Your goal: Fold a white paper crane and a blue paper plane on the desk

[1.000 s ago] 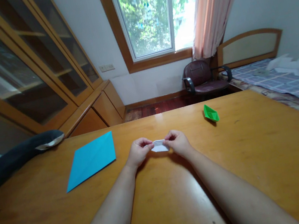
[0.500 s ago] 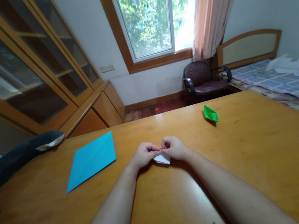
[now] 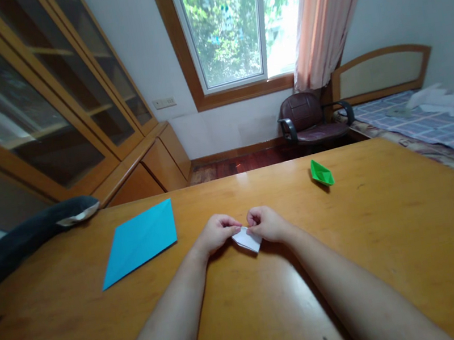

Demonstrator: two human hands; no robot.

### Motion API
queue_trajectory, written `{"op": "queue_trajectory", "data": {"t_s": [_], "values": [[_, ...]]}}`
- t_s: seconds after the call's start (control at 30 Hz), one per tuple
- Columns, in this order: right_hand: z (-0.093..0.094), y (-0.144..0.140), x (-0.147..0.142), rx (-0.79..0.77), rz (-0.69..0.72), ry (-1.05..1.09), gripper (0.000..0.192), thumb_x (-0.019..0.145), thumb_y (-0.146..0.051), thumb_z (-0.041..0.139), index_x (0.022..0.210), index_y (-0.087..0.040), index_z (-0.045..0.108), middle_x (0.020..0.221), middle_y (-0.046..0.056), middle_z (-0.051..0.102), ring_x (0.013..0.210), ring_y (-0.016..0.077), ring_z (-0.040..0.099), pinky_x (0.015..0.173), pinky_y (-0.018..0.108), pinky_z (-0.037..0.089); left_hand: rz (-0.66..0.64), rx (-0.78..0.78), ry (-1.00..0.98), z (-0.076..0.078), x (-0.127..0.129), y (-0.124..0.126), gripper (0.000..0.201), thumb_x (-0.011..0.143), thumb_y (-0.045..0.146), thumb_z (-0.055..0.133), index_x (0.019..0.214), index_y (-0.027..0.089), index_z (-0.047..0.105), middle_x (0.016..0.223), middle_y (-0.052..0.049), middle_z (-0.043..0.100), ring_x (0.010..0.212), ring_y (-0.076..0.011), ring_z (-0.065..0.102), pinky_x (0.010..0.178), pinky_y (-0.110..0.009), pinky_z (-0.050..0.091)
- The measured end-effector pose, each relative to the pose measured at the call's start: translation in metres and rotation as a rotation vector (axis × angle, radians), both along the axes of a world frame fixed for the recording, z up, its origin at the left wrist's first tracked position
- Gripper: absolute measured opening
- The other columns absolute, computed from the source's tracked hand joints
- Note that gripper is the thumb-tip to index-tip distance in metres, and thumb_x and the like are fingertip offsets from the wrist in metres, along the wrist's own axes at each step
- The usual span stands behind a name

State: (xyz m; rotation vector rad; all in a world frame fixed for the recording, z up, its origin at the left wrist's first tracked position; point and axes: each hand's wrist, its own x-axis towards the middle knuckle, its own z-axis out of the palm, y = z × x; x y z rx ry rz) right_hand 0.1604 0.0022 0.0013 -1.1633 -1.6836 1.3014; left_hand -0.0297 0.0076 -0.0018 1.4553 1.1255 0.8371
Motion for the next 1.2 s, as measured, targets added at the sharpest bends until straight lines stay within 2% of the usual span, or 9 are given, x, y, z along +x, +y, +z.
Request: {"op": "queue_trajectory", "data": {"t_s": [0.07,0.13,0.2,0.27,0.4,0.53,0.7,0.87,1.2], "values": [[0.000,0.001,0.000,0.007,-0.032,0.019,0.017,0.055,-0.019,0.064,0.057,-0.019,0.047,0.052,-0.008,0.044,0.049,0.0075,0.038,0.045,0.019,0.029,0.085,0.013,-0.065,-0.002,0.002,0.000,0.020,0.059,0.025,0.077,0.073,0.012,0.073,0.067,-0.004,0.069,0.059,-0.0131,0.059,0.057,-0.024,0.044],[-0.002,0.003,0.000,0.019,-0.103,0.052,0.017,0.055,-0.021,0.064,0.057,-0.019,0.047,0.051,-0.007,0.044,0.048,0.0078,0.037,0.045,0.020,0.029,0.187,0.000,-0.188,-0.003,0.006,0.000,0.034,0.060,0.028,0.078,0.089,0.012,0.070,0.068,-0.002,0.067,0.060,-0.0125,0.060,0.058,-0.023,0.045],[-0.004,0.005,-0.001,0.049,-0.210,0.091,0.018,0.056,-0.024,0.064,0.057,-0.020,0.047,0.051,-0.007,0.044,0.048,0.0081,0.037,0.045,0.021,0.029,0.248,-0.038,-0.329,-0.003,0.010,-0.002,0.054,0.062,0.031,0.079,0.109,0.013,0.061,0.069,0.000,0.067,0.061,-0.0121,0.061,0.059,-0.023,0.046],[-0.006,0.007,-0.003,0.085,-0.323,0.131,0.018,0.058,-0.027,0.064,0.057,-0.020,0.048,0.051,-0.007,0.044,0.048,0.0087,0.038,0.045,0.021,0.030,0.254,-0.077,-0.420,-0.003,0.016,-0.005,0.070,0.061,0.031,0.081,0.121,0.014,0.049,0.072,0.001,0.067,0.064,-0.0123,0.063,0.062,-0.022,0.047],[-0.009,0.008,-0.009,0.130,-0.471,0.243,0.021,0.060,-0.033,0.066,0.057,-0.020,0.049,0.053,-0.005,0.047,0.049,0.0103,0.041,0.046,0.024,0.033,0.208,-0.125,-0.483,-0.002,0.031,-0.013,0.081,0.058,0.023,0.084,0.123,0.018,0.036,0.084,-0.003,0.071,0.069,-0.0140,0.066,0.067,-0.025,0.049],[-0.011,0.006,-0.013,0.139,-0.536,0.323,0.022,0.060,-0.034,0.069,0.058,-0.020,0.051,0.053,-0.004,0.050,0.050,0.0108,0.043,0.048,0.024,0.034,0.183,-0.101,-0.506,-0.006,0.042,-0.017,0.072,0.059,0.018,0.082,0.115,0.021,0.035,0.085,-0.003,0.071,0.073,-0.0154,0.068,0.070,-0.026,0.050],[-0.015,0.008,-0.017,0.134,-0.503,0.424,0.018,0.059,-0.030,0.071,0.066,-0.019,0.059,0.059,-0.002,0.058,0.056,0.0129,0.052,0.055,0.026,0.043,0.247,-0.040,-0.512,-0.010,0.044,-0.013,0.060,0.064,0.018,0.075,0.107,0.024,0.034,0.071,0.004,0.067,0.059,-0.0126,0.064,0.057,-0.021,0.046],[-0.015,0.007,-0.018,0.055,-0.345,0.559,0.039,0.058,-0.025,0.073,0.096,-0.019,0.066,0.082,0.004,0.072,0.073,0.0180,0.065,0.072,0.033,0.052,0.244,-0.008,-0.559,-0.008,0.043,-0.010,0.052,0.063,0.019,0.074,0.101,0.021,0.040,0.072,0.003,0.067,0.060,-0.0112,0.064,0.059,-0.021,0.047],[-0.015,0.008,-0.012,0.017,-0.264,0.595,0.041,0.058,-0.018,0.074,0.099,-0.020,0.070,0.092,0.005,0.074,0.084,0.0209,0.068,0.082,0.039,0.052,0.232,0.020,-0.571,-0.009,0.039,-0.010,0.042,0.061,0.015,0.072,0.093,0.020,0.045,0.073,0.002,0.067,0.059,-0.0092,0.060,0.059,-0.020,0.046]]}}
